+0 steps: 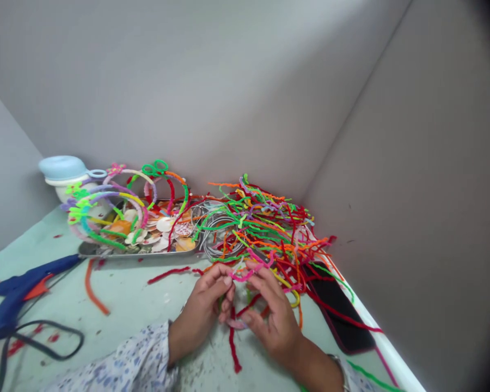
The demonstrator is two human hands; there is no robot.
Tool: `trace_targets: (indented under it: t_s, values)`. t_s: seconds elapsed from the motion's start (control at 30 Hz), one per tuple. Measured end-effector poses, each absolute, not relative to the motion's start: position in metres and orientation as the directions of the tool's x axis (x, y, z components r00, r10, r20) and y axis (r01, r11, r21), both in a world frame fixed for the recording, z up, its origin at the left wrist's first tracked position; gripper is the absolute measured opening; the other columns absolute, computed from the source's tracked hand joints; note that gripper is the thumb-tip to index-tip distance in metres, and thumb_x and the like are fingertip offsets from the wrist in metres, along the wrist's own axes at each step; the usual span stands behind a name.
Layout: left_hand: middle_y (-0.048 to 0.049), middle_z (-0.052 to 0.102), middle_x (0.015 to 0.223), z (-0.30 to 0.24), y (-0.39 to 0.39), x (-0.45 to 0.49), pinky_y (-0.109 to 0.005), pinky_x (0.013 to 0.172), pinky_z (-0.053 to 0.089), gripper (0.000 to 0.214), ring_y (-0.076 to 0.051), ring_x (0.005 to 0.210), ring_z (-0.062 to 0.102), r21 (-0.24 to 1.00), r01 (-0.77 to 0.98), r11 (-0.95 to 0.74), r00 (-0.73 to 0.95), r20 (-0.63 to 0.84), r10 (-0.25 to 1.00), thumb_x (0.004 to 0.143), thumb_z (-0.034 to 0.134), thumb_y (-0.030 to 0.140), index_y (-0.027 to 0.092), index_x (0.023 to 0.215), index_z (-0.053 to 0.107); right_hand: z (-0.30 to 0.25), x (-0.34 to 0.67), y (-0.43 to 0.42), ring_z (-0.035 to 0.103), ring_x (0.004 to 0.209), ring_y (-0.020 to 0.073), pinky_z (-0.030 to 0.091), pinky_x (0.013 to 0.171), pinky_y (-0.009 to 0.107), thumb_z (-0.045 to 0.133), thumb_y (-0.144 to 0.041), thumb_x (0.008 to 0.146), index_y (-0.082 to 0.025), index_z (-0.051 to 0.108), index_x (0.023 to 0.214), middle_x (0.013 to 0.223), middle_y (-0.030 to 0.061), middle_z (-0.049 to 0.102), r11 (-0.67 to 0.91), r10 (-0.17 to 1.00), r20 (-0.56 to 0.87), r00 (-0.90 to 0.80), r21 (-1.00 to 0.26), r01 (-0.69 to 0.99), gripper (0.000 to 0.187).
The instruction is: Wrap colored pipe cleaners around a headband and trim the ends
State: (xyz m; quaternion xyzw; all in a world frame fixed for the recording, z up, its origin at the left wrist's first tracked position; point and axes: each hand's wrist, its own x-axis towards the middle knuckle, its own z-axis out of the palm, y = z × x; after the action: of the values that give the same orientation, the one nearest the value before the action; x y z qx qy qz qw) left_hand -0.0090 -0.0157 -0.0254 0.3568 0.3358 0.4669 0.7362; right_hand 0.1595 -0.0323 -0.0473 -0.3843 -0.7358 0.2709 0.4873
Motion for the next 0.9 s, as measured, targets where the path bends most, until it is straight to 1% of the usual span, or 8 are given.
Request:
trace_targets:
  t_s: [0.07,0.13,0.23,0.43,0.53,0.63,0.77,0.9]
  values:
    - [0.0051,0.049,0.06,-0.027,-0.015,-0.009,-0.013,0.034,0.035,0.012,-0.006,0.042,0.038,0.839,-0.451,0.303,0.34,-0.153,0.928,0.086,0.056,0.028,0.019,0.089,0.049,-0.05,0.158,-0.031,0.051,0.121,0.0291,0.046,0.099,0.043,0.064,-0.037,0.083,-0.023,0.051,0.13,0.134,0.013,0.051,0.516,0.856,0.474,-0.207,-0.814,0.266,0.05]
    - [0.0054,0.049,0.059,-0.029,-0.014,-0.009,-0.014,0.034,0.036,0.011,-0.006,0.041,0.038,0.838,-0.452,0.306,0.346,-0.152,0.926,0.087,0.054,0.028,0.019,0.091,0.049,-0.053,0.156,-0.03,0.064,0.1,0.023,0.055,0.084,0.036,0.053,-0.037,0.091,-0.023,0.05,0.128,0.123,0.0122,0.059,0.38,0.923,0.36,-0.137,-0.909,0.171,0.04]
    - [0.0054,0.049,0.059,-0.03,-0.014,-0.009,-0.015,0.034,0.037,0.01,-0.006,0.04,0.039,0.841,-0.449,0.301,0.344,-0.148,0.927,0.088,0.053,0.028,0.019,0.091,0.049,-0.053,0.155,-0.029,0.067,0.079,0.0181,0.058,0.07,0.031,0.045,-0.036,0.095,-0.022,0.053,0.12,0.103,0.0094,0.066,0.26,0.965,0.255,-0.062,-0.961,0.098,0.03]
    - [0.0056,0.05,0.06,-0.032,-0.015,-0.01,-0.015,0.036,0.04,0.013,-0.005,0.041,0.04,0.849,-0.437,0.298,0.345,-0.148,0.927,0.088,0.055,0.031,0.02,0.093,0.049,-0.044,0.155,-0.033,0.065,0.078,0.0168,0.057,0.069,0.029,0.062,-0.027,0.084,-0.021,0.057,0.113,0.111,0.0103,0.056,0.502,0.865,0.461,-0.2,-0.81,0.304,0.03]
    - [0.0058,0.05,0.061,-0.031,-0.015,-0.009,-0.017,0.037,0.042,0.014,-0.006,0.04,0.04,0.847,-0.437,0.303,0.342,-0.155,0.927,0.087,0.055,0.032,0.021,0.094,0.049,-0.048,0.154,-0.032,0.066,0.083,0.0171,0.057,0.069,0.028,0.058,-0.025,0.087,-0.024,0.053,0.107,0.105,0.0075,0.059,0.459,0.886,0.461,-0.054,-0.856,0.239,0.02]
    - [0.0058,0.05,0.06,-0.031,-0.015,-0.009,-0.018,0.036,0.043,0.016,-0.006,0.04,0.04,0.843,-0.441,0.306,0.336,-0.161,0.928,0.086,0.057,0.032,0.021,0.092,0.048,-0.054,0.152,-0.03,0.065,0.097,0.0193,0.058,0.075,0.03,0.055,-0.026,0.09,-0.027,0.045,0.118,0.107,0.0078,0.063,0.362,0.926,0.375,0.044,-0.916,0.172,0.03]
    - [0.0056,0.049,0.059,-0.03,-0.015,-0.008,-0.016,0.035,0.04,0.017,-0.006,0.041,0.04,0.846,-0.448,0.289,0.317,-0.152,0.936,0.085,0.058,0.032,0.02,0.091,0.049,-0.052,0.152,-0.028,0.063,0.106,0.02,0.056,0.083,0.031,0.054,-0.027,0.091,-0.026,0.045,0.129,0.121,0.0103,0.06,0.313,0.947,0.322,0.007,-0.925,0.215,0.038]
    - [0.0062,0.049,0.058,-0.03,-0.015,-0.008,-0.018,0.036,0.043,0.016,-0.006,0.038,0.04,0.848,-0.432,0.306,0.331,-0.166,0.929,0.086,0.056,0.033,0.021,0.091,0.049,-0.049,0.153,-0.028,0.063,0.106,0.0201,0.055,0.084,0.031,0.053,-0.026,0.091,-0.025,0.047,0.129,0.121,0.0094,0.062,0.352,0.935,0.351,-0.05,-0.903,0.244,0.038]
